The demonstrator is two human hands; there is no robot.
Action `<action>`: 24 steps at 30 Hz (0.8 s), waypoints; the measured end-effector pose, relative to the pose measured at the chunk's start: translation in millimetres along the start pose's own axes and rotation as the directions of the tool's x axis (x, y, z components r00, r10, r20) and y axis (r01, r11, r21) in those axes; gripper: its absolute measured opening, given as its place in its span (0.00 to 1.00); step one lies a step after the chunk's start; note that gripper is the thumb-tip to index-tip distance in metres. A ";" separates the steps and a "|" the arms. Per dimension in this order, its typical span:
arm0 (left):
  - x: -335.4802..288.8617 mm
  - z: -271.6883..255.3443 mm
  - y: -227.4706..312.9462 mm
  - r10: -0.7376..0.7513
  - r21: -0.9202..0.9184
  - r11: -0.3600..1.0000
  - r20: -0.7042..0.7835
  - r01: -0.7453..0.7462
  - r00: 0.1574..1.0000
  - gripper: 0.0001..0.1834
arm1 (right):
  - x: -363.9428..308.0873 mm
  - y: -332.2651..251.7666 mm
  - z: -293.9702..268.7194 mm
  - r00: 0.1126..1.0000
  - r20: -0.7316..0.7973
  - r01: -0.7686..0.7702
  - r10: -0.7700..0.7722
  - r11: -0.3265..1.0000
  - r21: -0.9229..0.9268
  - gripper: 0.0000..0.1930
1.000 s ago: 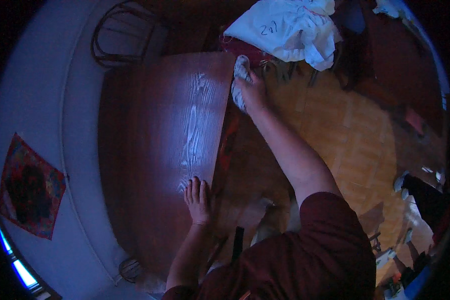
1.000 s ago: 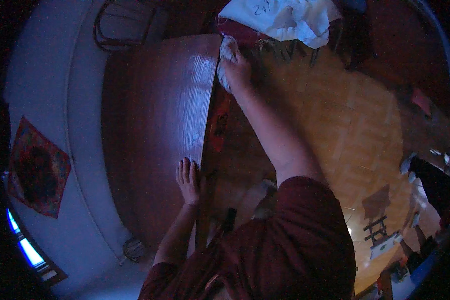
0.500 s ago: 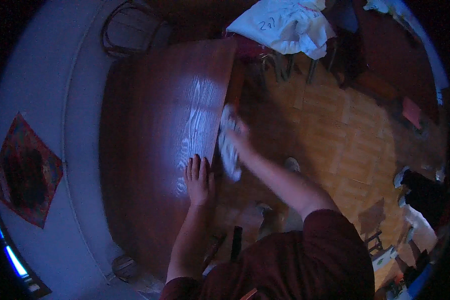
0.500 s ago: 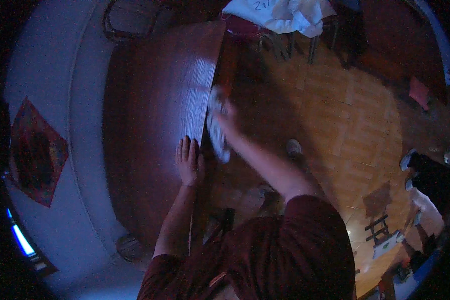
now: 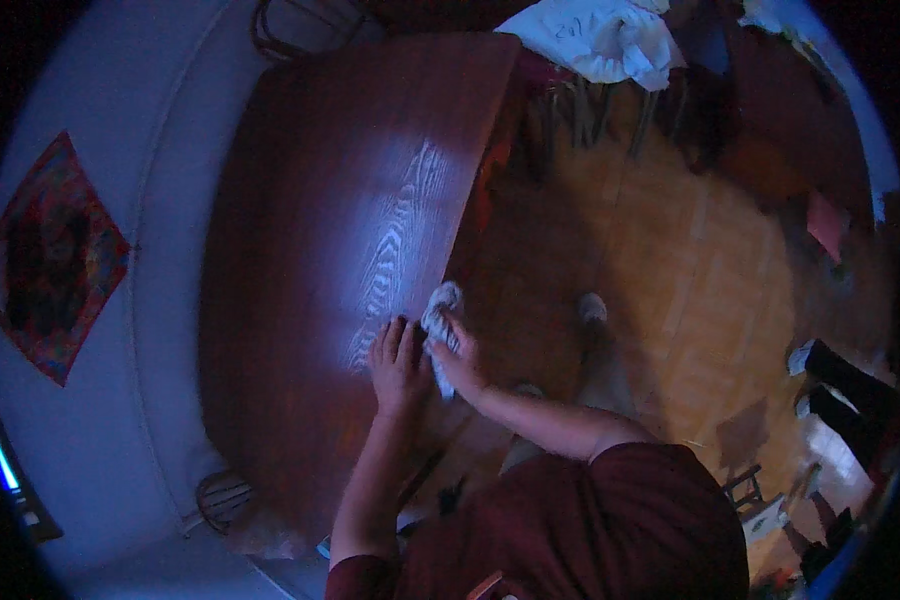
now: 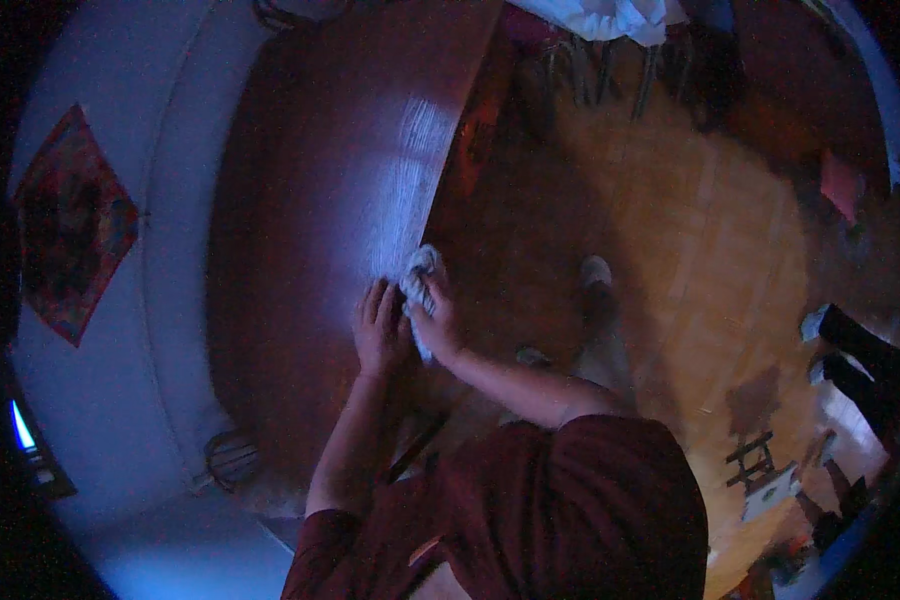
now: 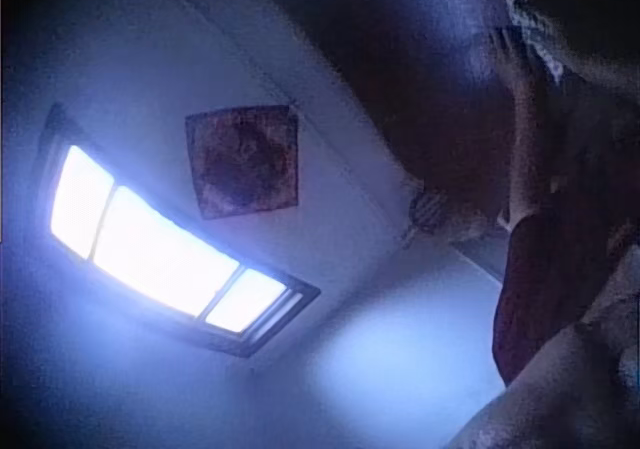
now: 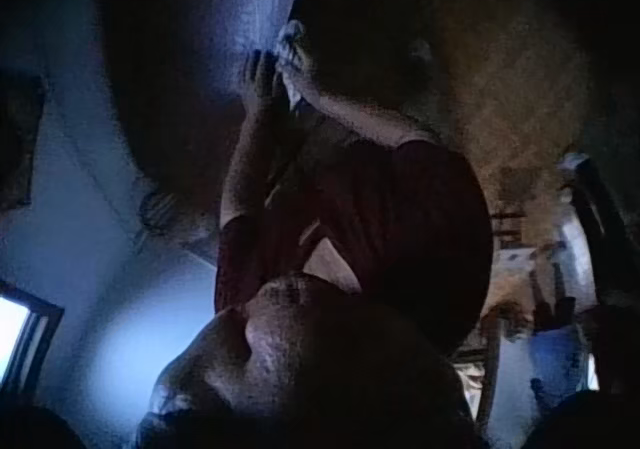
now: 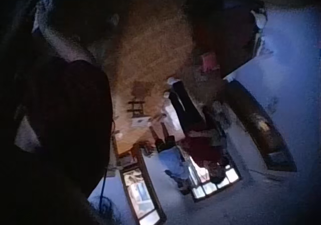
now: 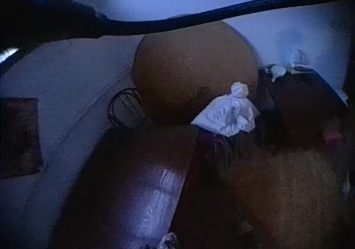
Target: The person wipes the surface of a wooden table using a white cloth. They move the cloth back and forth across the table, covering different areas and occasionally adjusting their grip. A small container with a blue lid is visible on the table but is not handled during the clip.
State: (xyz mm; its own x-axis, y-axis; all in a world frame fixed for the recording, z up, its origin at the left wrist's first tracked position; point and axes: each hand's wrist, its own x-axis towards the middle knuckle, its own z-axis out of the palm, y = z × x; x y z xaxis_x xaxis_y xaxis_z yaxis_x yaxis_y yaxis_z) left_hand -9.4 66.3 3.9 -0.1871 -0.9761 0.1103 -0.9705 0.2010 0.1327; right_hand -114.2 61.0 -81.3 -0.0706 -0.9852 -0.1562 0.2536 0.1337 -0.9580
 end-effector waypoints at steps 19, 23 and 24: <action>-86.1 -11.0 -33.0 -0.050 0.104 0.994 0.130 0.037 0.990 0.34 | -29.7 -7.5 10.9 0.997 -0.075 -0.026 0.020 0.996 -0.083 0.26; -82.8 -4.0 -31.5 -0.042 0.104 0.994 0.129 0.029 0.991 0.34 | 41.7 -10.3 -11.5 0.985 -0.166 -0.031 0.046 0.995 0.094 0.23; -81.6 -1.8 -33.2 -0.040 0.110 0.994 0.130 0.026 0.991 0.34 | 84.2 -6.4 -17.9 0.973 -0.231 0.041 -0.016 0.994 0.104 0.22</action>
State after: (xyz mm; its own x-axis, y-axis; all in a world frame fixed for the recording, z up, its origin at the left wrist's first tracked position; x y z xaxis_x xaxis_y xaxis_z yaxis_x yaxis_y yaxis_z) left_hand 38.4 139.5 -7.8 -0.1660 -0.9858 -0.0245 -0.9859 0.1653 0.0264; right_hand -139.1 -20.9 -92.6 -0.2956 -0.9358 -0.1922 0.3495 0.0813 -0.9334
